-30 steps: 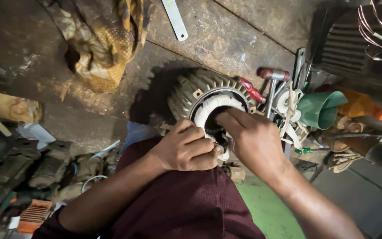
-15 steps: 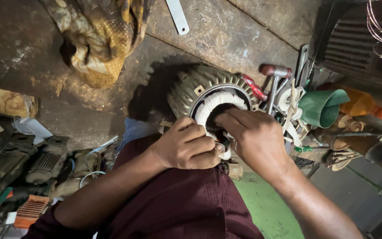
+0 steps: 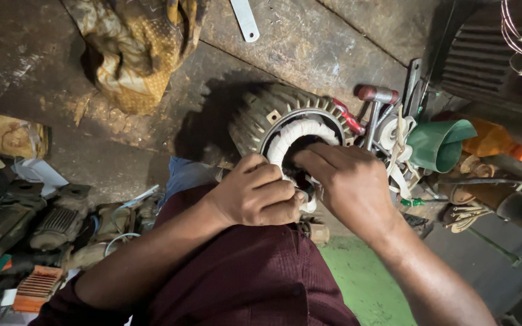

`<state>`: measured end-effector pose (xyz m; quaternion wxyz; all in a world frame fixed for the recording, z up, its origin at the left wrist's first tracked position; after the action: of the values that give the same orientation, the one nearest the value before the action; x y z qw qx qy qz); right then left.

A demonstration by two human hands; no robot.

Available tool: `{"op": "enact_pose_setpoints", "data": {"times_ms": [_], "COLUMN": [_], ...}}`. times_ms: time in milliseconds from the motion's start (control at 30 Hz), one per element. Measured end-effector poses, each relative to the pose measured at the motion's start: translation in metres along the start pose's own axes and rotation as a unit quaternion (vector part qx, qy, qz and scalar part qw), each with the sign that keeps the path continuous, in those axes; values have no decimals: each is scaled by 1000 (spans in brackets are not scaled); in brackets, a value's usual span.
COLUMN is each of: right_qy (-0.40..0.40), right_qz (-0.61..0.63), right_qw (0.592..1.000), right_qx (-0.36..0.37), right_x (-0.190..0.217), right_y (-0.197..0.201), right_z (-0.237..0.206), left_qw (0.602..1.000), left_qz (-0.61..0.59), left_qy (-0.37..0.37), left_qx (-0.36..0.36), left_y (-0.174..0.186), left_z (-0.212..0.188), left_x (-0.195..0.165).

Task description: The person wraps white insulating tape around copper windings inside a motor stator, then uses a hammer and metal rod to tap and compact the windings. The person also uses pliers to adjust the tape and wires.

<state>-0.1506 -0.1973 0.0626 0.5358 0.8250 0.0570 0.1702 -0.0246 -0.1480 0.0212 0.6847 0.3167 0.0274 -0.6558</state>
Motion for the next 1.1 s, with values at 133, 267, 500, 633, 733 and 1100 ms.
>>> {"op": "enact_pose_setpoints", "data": {"times_ms": [133,267,500,633,733,1100], "right_qy": [13,9,47,14,24,50], "right_qz": [-23,-44,-74,-158,-203,-132], "right_qw": [999,998,996,977,950,983], "right_qx": [20,31,29,144,234,120], "right_x": [1,0,9,10,12,22], "right_y": [-5,-7,-1,-18,-25,-16], "right_z": [1,0,2,15,19,20], "left_qw": [1000,1000,1000,1000,1000,999], "left_qz": [0,-9,-9,-23,-16,-15], "left_qy": [2,7,4,4,11,25], "left_qx": [-1,2,13,11,1,37], "left_y": [1,4,4,2,3,-1], "left_z": [1,2,0,-1,-1,-2], "left_x": [0,0,0,1,1,-3]}}
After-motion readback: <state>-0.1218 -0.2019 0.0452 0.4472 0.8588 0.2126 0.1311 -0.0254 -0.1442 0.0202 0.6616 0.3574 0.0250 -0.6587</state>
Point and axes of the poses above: each hand's wrist, its own z-axis towards the middle knuckle, its own y-axis out of the back of the hand, x = y × z, the point moved 7 cm from there along z, towards the middle knuckle, and after that the axes turned 11 degrees about -y, right-handed, at the moved point
